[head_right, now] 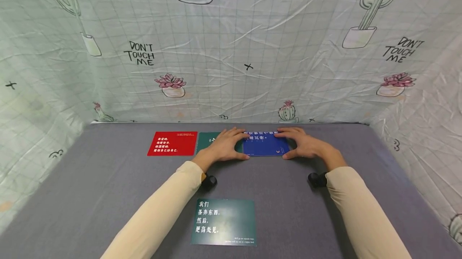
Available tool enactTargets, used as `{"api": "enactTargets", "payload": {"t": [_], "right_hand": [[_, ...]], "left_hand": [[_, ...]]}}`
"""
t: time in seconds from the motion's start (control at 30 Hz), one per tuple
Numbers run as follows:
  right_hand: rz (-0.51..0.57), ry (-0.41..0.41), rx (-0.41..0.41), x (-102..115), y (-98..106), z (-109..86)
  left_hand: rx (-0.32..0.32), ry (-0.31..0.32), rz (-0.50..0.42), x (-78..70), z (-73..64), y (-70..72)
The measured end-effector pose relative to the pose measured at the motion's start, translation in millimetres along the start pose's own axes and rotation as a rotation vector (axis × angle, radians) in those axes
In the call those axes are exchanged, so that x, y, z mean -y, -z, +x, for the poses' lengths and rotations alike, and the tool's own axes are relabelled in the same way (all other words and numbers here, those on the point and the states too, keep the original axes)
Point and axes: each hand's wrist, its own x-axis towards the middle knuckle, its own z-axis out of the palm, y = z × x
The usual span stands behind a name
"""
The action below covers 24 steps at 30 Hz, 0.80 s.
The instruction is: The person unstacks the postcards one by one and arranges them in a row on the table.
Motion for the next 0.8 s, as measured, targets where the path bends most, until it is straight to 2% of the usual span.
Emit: {"api": "enactTargets", "payload": {"t": [0.5, 0.8], "right_hand": [[-0.006, -0.017, 0.012, 3.1, 3.6, 2.3], [-0.014, -0.018, 0.0, 3.3, 2.2, 2.5]], "left_hand": [[-0.013, 0.008, -0.019, 3.6, 2.5, -2.6], [0.003, 0.005, -0.027, 3.8, 1.4, -1.8]]}}
